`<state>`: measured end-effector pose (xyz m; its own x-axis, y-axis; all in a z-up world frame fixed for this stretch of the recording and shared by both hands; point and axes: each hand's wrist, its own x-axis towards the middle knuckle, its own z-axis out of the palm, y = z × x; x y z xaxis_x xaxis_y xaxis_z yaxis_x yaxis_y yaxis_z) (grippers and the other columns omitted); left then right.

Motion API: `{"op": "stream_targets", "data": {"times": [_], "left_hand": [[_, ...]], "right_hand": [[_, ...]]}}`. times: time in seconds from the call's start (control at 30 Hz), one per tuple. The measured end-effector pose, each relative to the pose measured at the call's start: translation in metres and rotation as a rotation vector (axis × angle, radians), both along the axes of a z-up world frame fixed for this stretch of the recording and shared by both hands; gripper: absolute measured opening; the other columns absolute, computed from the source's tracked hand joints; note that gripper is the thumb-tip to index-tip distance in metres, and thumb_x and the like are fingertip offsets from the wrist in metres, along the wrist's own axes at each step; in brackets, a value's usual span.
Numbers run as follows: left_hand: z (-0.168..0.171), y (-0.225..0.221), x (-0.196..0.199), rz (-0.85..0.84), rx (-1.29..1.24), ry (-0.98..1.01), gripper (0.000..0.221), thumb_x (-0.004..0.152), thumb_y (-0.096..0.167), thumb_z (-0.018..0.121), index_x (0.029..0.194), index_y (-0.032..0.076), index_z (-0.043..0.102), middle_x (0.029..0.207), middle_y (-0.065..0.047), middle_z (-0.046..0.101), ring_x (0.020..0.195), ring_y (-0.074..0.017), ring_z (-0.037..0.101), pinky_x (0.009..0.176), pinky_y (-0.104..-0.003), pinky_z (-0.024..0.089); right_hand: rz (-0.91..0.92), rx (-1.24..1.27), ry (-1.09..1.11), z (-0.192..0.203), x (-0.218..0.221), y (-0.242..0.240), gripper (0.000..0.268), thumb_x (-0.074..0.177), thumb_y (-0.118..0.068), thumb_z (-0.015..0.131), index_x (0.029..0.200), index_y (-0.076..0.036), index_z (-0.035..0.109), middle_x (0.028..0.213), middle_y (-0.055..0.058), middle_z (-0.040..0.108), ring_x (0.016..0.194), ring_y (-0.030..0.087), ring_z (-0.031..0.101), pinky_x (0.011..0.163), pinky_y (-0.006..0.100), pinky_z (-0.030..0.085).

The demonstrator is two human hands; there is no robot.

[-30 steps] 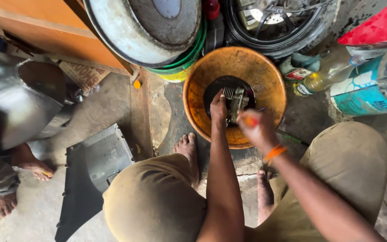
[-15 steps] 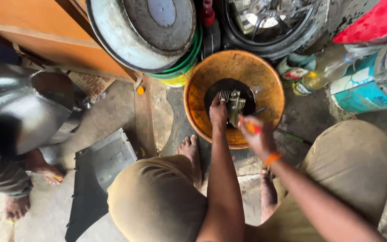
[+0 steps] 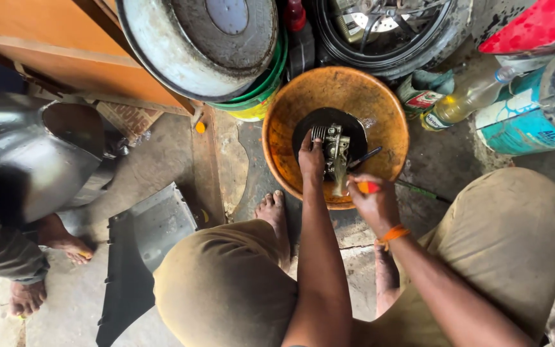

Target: Cleaning a motorcycle engine cylinder head with a brush and solvent in a bowl.

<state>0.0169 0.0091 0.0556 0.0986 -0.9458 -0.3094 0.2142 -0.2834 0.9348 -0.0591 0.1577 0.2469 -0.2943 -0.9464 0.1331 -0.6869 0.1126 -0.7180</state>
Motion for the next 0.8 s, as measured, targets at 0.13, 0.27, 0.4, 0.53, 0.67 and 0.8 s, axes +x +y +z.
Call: {"op": "stream_targets", "data": {"times": [0.13,0.27,0.4,0.53,0.67,0.8], "left_hand": [[0.016,-0.002,0.002,-0.012,0.026,-0.054,0.045,0.097,0.017,0.065,0.14,0.002,0.062,0.128,-0.018,0.071,0.113,-0.0223,0.069,0.097,-0.033,0.051],[-0.015,-0.002,0.0,-0.028,0.022,-0.096,0.048,0.094,0.022,0.07,0.136,0.001,0.065,0.123,-0.017,0.075,0.106,-0.021,0.07,0.092,-0.032,0.053],[-0.004,-0.001,0.011,-0.019,0.124,-0.058,0.051,0.09,0.03,0.075,0.131,0.0,0.069,0.116,-0.017,0.078,0.098,-0.0208,0.072,0.087,-0.032,0.055],[0.012,0.005,0.018,-0.066,0.209,-0.178,0.063,0.082,0.047,0.078,0.127,0.003,0.072,0.112,-0.019,0.078,0.1,-0.0245,0.072,0.089,-0.034,0.054],[0.004,0.015,0.015,-0.142,0.234,-0.26,0.079,0.079,0.065,0.073,0.132,0.006,0.07,0.119,-0.022,0.073,0.112,-0.0302,0.069,0.096,-0.038,0.052],[-0.064,0.009,0.004,-0.202,0.336,-0.322,0.095,0.086,0.075,0.068,0.136,-0.006,0.064,0.127,-0.029,0.07,0.12,-0.0335,0.067,0.104,-0.039,0.05]], "right_hand": [[-0.075,-0.042,-0.032,0.016,-0.016,-0.035,0.013,0.095,-0.015,0.075,0.101,-0.004,0.077,0.094,0.012,0.08,0.082,0.02,0.077,0.074,0.032,0.06],[0.061,-0.298,0.014,-0.016,-0.012,-0.021,0.016,0.096,-0.01,0.074,0.11,-0.002,0.074,0.103,0.013,0.078,0.09,0.022,0.076,0.08,0.033,0.059],[0.114,-0.123,0.031,-0.015,-0.006,-0.005,0.015,0.09,-0.008,0.076,0.104,-0.002,0.075,0.098,0.014,0.078,0.087,0.022,0.075,0.076,0.032,0.057],[0.029,-0.162,0.001,0.001,-0.008,-0.022,0.009,0.093,-0.006,0.076,0.101,-0.002,0.073,0.098,0.013,0.077,0.088,0.022,0.075,0.078,0.031,0.058],[0.132,-0.18,0.026,0.008,0.008,-0.005,0.01,0.093,-0.006,0.075,0.102,-0.002,0.074,0.096,0.013,0.078,0.085,0.022,0.076,0.073,0.031,0.057],[0.125,-0.06,0.023,0.019,0.017,0.009,0.011,0.089,-0.007,0.076,0.099,-0.002,0.075,0.091,0.013,0.078,0.08,0.022,0.076,0.069,0.033,0.058]]}}
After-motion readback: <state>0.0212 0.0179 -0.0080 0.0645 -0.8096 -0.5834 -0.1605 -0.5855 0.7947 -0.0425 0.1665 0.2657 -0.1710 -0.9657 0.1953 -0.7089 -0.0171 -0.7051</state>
